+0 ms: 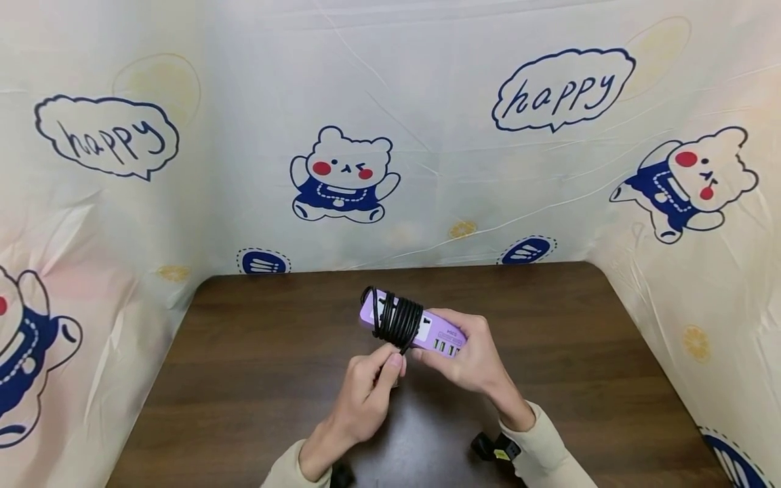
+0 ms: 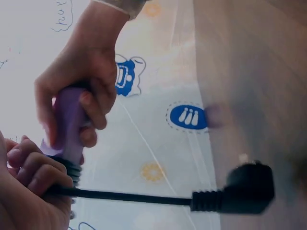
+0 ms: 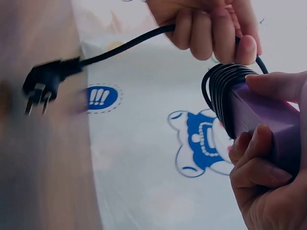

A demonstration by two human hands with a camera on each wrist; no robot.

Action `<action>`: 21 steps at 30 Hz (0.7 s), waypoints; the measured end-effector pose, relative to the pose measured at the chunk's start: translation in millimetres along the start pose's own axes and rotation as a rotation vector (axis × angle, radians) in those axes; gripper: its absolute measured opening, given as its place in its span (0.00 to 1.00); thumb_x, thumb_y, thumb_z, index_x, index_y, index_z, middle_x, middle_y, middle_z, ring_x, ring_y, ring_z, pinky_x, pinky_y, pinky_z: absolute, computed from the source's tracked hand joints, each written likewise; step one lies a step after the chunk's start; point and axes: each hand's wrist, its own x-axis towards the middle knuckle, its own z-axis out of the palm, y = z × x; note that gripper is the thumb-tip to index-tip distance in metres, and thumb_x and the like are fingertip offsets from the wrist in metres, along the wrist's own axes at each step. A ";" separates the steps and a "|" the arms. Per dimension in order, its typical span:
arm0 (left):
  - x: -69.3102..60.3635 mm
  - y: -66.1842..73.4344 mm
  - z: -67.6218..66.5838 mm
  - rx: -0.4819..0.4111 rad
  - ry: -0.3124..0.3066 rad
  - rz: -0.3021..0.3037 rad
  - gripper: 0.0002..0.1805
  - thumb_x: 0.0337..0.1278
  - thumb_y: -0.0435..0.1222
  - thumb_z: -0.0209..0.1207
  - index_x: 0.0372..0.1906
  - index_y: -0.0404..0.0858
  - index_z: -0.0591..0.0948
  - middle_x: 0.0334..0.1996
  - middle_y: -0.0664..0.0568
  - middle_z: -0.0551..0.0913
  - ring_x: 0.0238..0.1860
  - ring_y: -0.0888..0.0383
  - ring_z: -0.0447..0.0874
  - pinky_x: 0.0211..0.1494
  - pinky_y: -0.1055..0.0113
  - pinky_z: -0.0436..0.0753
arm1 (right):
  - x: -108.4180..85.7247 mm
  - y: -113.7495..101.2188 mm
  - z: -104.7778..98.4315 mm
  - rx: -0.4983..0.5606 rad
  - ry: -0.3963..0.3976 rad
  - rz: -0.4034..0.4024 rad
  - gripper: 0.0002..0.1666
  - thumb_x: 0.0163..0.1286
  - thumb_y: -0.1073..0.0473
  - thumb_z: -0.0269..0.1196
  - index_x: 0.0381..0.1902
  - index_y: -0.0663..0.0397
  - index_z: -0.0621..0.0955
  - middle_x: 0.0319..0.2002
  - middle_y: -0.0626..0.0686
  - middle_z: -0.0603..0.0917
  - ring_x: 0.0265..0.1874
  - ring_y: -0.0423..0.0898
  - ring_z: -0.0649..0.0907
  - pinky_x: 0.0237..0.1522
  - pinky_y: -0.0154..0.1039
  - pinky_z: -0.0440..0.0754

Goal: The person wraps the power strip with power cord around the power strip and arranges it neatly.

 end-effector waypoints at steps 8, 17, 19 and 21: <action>0.1 -0.7 3.4 -0.139 -0.016 0.092 0.17 0.72 0.17 0.46 0.33 0.41 0.75 0.16 0.58 0.63 0.22 0.77 0.61 0.23 0.80 0.66 | 4.0 -14.1 -3.2 0.060 -0.017 0.025 0.27 0.52 0.61 0.82 0.52 0.52 0.89 0.36 0.53 0.91 0.24 0.40 0.83 0.22 0.38 0.81; 3.8 -14.7 0.6 -0.259 -0.080 0.186 0.18 0.69 0.14 0.43 0.33 0.37 0.73 0.18 0.55 0.64 0.22 0.74 0.60 0.22 0.79 0.64 | 8.2 -19.0 -6.5 0.109 -0.009 0.008 0.27 0.52 0.64 0.81 0.52 0.54 0.88 0.36 0.54 0.90 0.25 0.40 0.83 0.23 0.38 0.81; 2.4 -19.5 -1.4 -0.301 -0.119 0.196 0.18 0.69 0.14 0.41 0.33 0.36 0.73 0.18 0.54 0.64 0.22 0.73 0.60 0.21 0.78 0.63 | 8.0 -19.4 -6.8 0.127 -0.006 0.009 0.26 0.53 0.65 0.81 0.52 0.55 0.89 0.36 0.55 0.91 0.26 0.41 0.83 0.24 0.38 0.81; 0.4 -24.2 -4.4 -0.330 -0.162 0.188 0.18 0.69 0.14 0.40 0.34 0.36 0.73 0.18 0.52 0.65 0.22 0.72 0.60 0.21 0.78 0.63 | 8.0 -19.8 -8.7 0.152 0.002 0.017 0.26 0.53 0.67 0.80 0.52 0.56 0.89 0.37 0.55 0.91 0.26 0.42 0.83 0.26 0.39 0.82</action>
